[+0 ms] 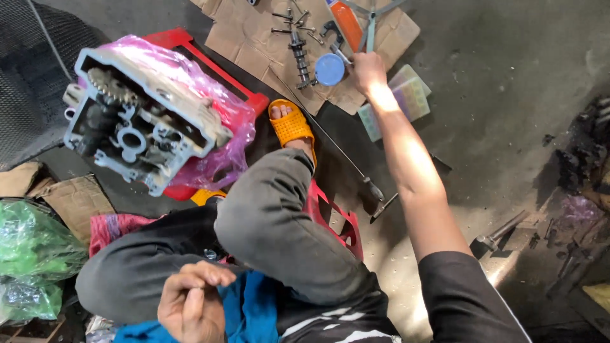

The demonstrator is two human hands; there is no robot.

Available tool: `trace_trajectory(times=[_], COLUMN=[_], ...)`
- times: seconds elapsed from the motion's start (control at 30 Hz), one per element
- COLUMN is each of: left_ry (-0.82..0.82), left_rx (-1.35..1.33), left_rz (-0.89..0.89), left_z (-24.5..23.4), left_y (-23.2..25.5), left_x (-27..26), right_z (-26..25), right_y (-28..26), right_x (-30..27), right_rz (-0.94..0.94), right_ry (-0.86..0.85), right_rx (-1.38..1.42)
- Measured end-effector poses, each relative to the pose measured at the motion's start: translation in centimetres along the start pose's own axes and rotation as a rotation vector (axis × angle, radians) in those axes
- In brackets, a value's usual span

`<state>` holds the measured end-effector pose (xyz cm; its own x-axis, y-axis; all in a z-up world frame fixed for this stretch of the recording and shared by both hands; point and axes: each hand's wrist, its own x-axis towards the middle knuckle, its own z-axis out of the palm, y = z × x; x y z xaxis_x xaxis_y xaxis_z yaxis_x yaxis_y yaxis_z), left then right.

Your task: The person sits on a low stool and works on a disassembled engine block. They use a screwdriver to remove a small metal pin, then measure it with a caliper. The person retrieves a small part from a plastic organizer, wipes it with a cloth, and inserts it into the engine block. They repeat this process for another pin, cleaning and installing it into the assembly.

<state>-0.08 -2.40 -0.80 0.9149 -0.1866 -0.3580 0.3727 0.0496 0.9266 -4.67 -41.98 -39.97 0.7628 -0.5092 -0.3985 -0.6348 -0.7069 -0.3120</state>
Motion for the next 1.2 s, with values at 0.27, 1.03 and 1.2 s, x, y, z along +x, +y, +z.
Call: trace_trajectory(times=[0.27, 1.03, 1.2], left_ry=[0.107, -0.484, -0.778], left_rx=[0.142, 0.261, 0.091], left_rz=[-0.092, 0.159, 0.313], left_z=[-1.4, 2.5, 2.5], left_y=[-1.8, 3.5, 4.9], left_x=[1.2, -3.6, -7.0], right_z=[-1.0, -33.4, -38.9], right_y=[-1.5, -14.9, -23.9], right_x=[2.3, -22.2, -30.7], right_rz=[0.065, -0.727, -1.015], right_ry=[-0.293, 0.183, 0.015], right_rx=[-0.137, 0.262, 0.592])
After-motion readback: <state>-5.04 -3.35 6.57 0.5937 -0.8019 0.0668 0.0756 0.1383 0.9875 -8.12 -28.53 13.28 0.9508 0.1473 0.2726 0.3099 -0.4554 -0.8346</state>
